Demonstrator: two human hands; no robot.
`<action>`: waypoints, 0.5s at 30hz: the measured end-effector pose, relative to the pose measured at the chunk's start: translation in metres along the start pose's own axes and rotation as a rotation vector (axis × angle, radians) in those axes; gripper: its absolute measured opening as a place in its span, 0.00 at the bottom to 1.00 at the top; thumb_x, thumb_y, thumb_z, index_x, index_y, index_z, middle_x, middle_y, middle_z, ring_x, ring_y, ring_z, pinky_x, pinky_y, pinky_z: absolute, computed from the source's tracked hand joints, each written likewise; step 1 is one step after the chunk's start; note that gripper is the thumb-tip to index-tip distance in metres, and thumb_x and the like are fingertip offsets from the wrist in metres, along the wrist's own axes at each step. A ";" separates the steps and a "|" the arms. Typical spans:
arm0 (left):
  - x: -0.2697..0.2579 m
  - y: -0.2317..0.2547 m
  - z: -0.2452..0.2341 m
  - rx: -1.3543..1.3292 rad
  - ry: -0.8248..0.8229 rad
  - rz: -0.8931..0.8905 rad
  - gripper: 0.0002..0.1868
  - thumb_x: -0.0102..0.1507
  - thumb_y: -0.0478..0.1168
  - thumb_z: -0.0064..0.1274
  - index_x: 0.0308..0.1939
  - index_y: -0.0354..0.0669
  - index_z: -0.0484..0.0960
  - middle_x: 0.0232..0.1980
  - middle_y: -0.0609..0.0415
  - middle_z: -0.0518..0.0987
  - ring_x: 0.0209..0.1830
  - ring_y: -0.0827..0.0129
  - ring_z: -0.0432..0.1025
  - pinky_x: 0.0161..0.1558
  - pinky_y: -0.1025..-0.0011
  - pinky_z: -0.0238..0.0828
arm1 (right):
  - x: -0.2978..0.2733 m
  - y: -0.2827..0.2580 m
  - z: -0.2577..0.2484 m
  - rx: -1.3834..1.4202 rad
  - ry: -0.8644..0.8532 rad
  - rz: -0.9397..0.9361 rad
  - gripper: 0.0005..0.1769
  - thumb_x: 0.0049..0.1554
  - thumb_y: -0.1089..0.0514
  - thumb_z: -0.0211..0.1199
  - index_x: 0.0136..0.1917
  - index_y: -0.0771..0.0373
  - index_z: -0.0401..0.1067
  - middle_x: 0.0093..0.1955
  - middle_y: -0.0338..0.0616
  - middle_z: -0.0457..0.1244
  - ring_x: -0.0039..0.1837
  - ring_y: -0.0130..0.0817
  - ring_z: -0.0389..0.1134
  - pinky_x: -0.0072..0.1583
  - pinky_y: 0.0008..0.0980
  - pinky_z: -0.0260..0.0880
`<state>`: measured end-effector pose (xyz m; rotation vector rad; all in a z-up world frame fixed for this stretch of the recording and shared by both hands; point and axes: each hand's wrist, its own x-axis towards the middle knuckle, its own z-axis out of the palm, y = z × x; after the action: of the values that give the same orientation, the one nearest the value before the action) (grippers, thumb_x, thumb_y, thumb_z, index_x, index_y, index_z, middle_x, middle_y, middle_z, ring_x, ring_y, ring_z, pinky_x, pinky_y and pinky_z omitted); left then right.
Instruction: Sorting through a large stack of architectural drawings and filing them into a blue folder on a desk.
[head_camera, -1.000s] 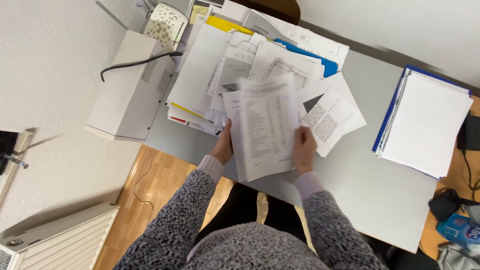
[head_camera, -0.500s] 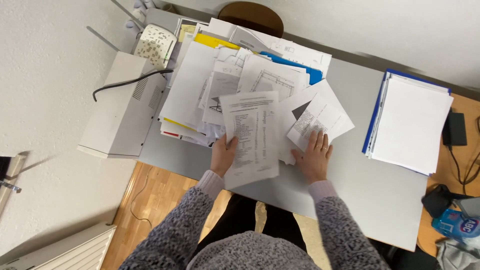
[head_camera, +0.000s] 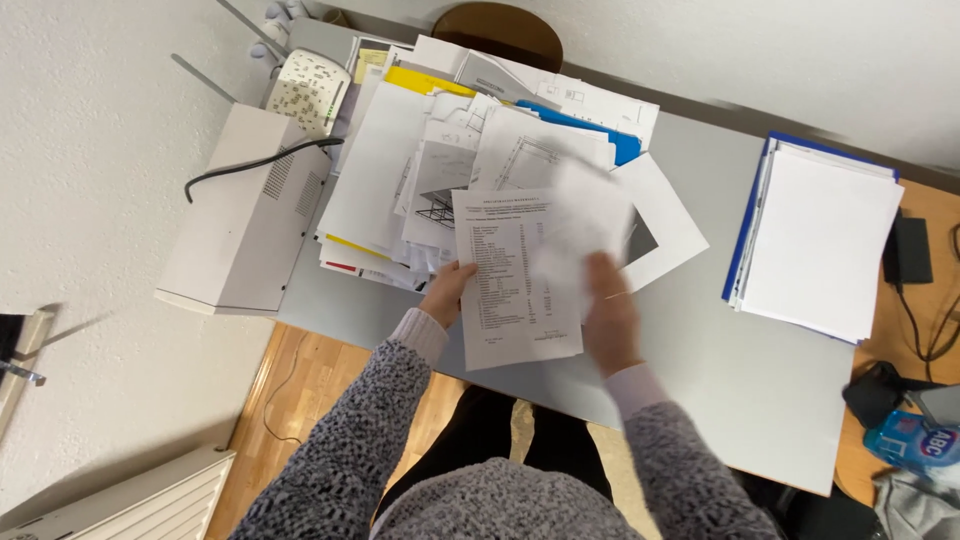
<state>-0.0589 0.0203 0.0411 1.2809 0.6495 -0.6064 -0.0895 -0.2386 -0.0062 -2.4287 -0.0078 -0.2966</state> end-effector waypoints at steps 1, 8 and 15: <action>0.001 0.001 0.000 -0.028 0.005 -0.004 0.33 0.69 0.49 0.47 0.76 0.41 0.60 0.68 0.42 0.72 0.64 0.53 0.70 0.61 0.54 0.71 | -0.016 0.044 0.036 -0.387 0.144 -0.635 0.26 0.67 0.65 0.39 0.76 0.61 0.60 0.77 0.51 0.56 0.77 0.42 0.56 0.78 0.40 0.53; 0.027 -0.019 -0.004 0.107 -0.023 0.046 0.39 0.69 0.61 0.50 0.75 0.42 0.60 0.68 0.41 0.72 0.67 0.52 0.67 0.65 0.51 0.68 | -0.050 -0.011 0.054 -0.507 -0.370 -0.609 0.37 0.61 0.62 0.47 0.82 0.48 0.48 0.83 0.38 0.44 0.83 0.38 0.42 0.78 0.50 0.40; 0.034 -0.009 -0.031 0.485 0.375 0.360 0.29 0.61 0.47 0.59 0.61 0.32 0.75 0.55 0.35 0.79 0.58 0.48 0.74 0.57 0.51 0.75 | -0.036 0.051 0.023 -0.738 -0.344 -0.131 0.49 0.51 0.63 0.60 0.82 0.62 0.44 0.84 0.53 0.42 0.84 0.47 0.38 0.80 0.53 0.37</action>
<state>-0.0458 0.0472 0.0055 1.9433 0.5701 -0.2261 -0.1151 -0.2609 -0.0632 -3.1912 -0.2507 0.0931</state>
